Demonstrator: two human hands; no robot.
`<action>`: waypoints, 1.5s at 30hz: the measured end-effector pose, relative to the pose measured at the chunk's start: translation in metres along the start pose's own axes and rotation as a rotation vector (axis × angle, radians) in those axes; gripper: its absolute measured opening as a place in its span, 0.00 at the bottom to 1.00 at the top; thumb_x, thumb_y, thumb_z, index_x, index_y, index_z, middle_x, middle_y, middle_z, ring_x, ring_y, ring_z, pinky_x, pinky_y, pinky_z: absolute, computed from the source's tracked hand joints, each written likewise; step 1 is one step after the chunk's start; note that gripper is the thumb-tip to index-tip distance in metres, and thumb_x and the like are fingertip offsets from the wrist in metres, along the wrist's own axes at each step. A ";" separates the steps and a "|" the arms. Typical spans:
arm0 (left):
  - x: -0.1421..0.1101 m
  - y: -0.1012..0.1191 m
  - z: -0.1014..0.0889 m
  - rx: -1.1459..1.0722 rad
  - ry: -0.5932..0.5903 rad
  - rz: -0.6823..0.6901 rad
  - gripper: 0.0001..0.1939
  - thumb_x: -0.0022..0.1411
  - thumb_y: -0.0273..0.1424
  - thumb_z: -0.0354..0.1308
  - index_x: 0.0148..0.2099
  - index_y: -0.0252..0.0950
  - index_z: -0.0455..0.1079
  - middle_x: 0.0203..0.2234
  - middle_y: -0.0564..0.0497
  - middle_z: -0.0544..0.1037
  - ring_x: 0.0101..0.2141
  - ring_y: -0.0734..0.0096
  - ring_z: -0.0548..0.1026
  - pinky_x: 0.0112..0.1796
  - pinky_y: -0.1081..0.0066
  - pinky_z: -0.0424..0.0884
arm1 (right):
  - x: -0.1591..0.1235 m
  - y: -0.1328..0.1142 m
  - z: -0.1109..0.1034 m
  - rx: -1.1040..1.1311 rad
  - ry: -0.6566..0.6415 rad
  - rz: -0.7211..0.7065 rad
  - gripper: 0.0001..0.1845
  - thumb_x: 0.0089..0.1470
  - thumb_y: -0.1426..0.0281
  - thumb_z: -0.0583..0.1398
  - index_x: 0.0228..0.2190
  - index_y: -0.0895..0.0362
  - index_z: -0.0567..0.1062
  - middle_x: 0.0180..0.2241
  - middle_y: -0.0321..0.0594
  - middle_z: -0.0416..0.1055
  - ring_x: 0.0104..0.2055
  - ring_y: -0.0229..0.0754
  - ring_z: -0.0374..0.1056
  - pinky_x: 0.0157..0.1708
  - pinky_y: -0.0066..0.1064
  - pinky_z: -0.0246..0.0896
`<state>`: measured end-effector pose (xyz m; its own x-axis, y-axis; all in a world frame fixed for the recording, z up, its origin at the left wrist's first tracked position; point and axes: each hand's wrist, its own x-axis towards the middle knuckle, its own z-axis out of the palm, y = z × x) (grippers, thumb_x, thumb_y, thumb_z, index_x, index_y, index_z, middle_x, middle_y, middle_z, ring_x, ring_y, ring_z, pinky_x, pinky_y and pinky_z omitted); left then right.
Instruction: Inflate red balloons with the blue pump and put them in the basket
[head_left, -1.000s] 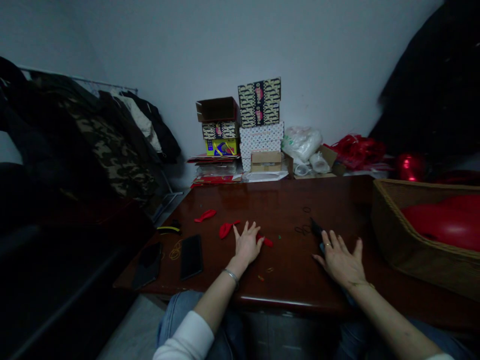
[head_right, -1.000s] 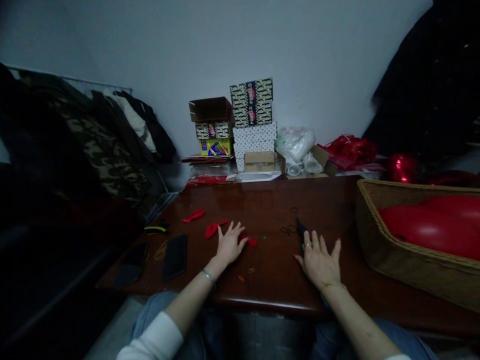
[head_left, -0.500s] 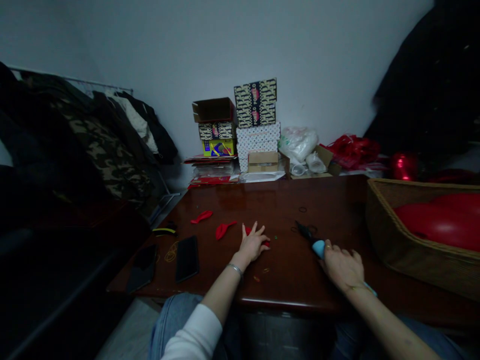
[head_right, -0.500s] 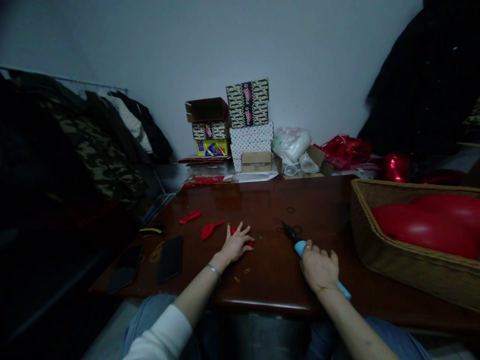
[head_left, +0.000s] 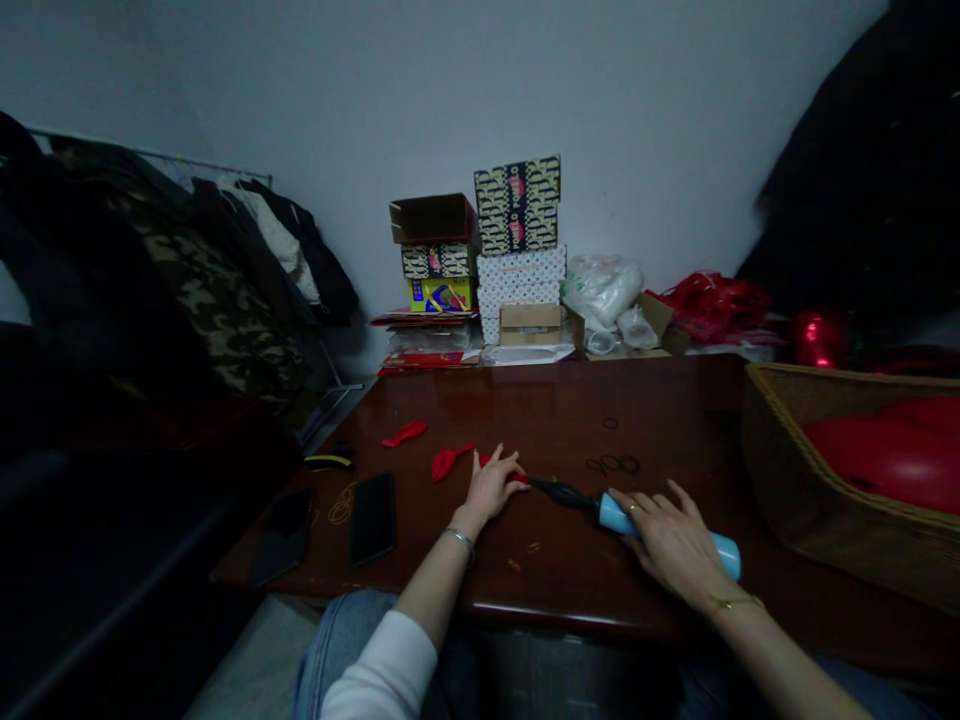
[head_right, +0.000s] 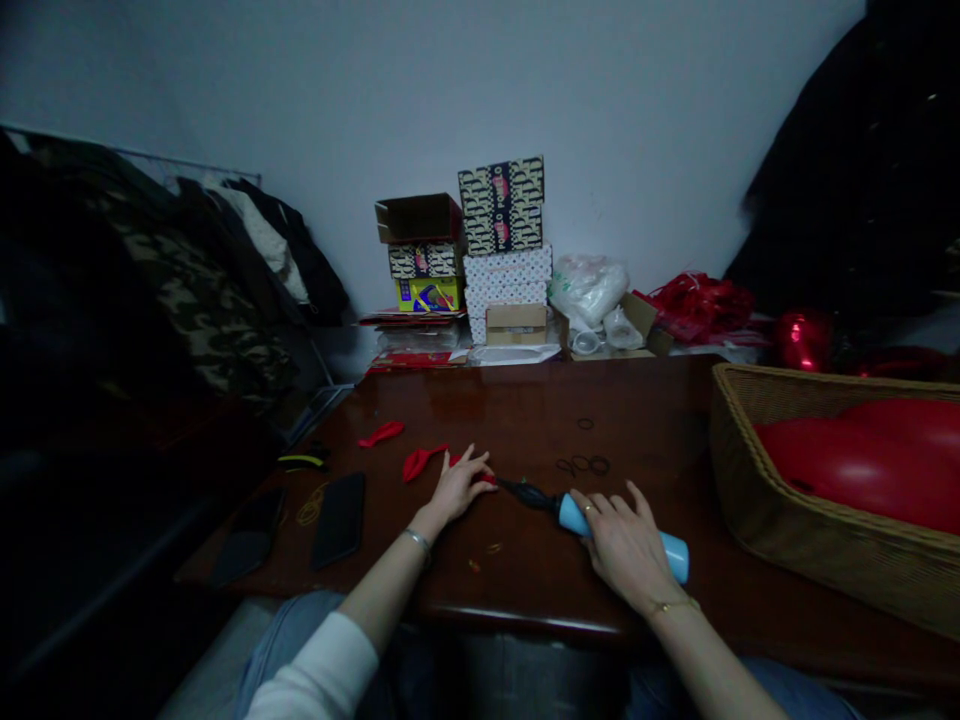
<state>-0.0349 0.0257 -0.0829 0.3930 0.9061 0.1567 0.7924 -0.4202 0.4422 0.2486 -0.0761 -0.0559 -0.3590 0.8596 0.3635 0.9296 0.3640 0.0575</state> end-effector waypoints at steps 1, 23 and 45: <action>0.000 0.000 -0.001 0.003 -0.002 -0.003 0.11 0.57 0.42 0.55 0.40 0.44 0.69 0.57 0.52 0.64 0.62 0.61 0.45 0.55 0.43 0.26 | 0.000 0.000 0.000 0.004 -0.001 -0.007 0.26 0.49 0.71 0.55 0.52 0.52 0.64 0.41 0.39 0.72 0.41 0.44 0.65 0.56 0.48 0.37; -0.002 0.018 -0.009 -0.022 -0.072 0.204 0.13 0.54 0.42 0.58 0.42 0.48 0.73 0.54 0.53 0.67 0.62 0.64 0.48 0.57 0.50 0.25 | 0.005 -0.008 -0.002 0.066 -0.027 -0.062 0.27 0.50 0.70 0.55 0.53 0.52 0.62 0.40 0.39 0.71 0.42 0.44 0.64 0.56 0.49 0.37; -0.007 0.026 -0.019 -0.162 0.095 0.099 0.25 0.51 0.44 0.60 0.53 0.48 0.67 0.54 0.52 0.67 0.60 0.61 0.53 0.59 0.52 0.32 | 0.006 -0.016 0.012 0.092 -0.011 0.008 0.27 0.52 0.65 0.54 0.54 0.55 0.61 0.41 0.42 0.71 0.42 0.44 0.64 0.54 0.44 0.42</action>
<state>-0.0261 0.0096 -0.0561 0.4132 0.8646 0.2858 0.6639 -0.5008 0.5553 0.2311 -0.0725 -0.0661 -0.3528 0.8666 0.3529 0.9211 0.3879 -0.0317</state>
